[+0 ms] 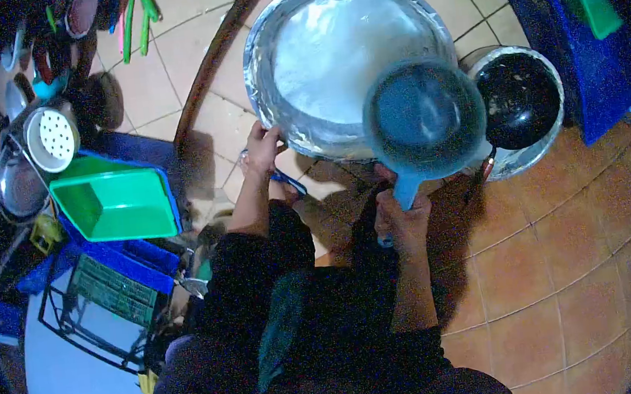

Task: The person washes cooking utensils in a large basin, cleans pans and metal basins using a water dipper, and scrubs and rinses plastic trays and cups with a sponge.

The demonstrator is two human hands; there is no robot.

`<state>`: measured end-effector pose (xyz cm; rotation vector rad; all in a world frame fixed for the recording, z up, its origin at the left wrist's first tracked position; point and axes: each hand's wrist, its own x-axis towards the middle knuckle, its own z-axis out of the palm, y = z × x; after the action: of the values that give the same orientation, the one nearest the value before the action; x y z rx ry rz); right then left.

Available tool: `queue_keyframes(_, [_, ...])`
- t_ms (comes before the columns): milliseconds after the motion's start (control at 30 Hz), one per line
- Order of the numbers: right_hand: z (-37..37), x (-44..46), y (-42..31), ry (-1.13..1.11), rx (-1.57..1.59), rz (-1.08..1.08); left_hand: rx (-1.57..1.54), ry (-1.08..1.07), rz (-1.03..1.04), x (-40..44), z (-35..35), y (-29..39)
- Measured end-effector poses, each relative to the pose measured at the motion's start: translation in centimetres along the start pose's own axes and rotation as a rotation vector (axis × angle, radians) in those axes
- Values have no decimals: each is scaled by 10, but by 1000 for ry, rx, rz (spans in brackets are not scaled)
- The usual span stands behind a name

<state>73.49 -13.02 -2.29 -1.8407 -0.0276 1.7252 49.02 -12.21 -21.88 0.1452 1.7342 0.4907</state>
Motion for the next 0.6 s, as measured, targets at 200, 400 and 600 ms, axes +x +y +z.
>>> queue_keyframes(200, [2, -1, 2, -8, -2, -30, 109, 72, 123, -3, -21, 3])
queue_keyframes(400, [-1, -1, 14, -76, 6, -108, 116, 244, 170, 3, -67, -40])
queue_keyframes(600, [2, -1, 20, -101, -108, -111, 167, 427, 120, 15, -133, -83])
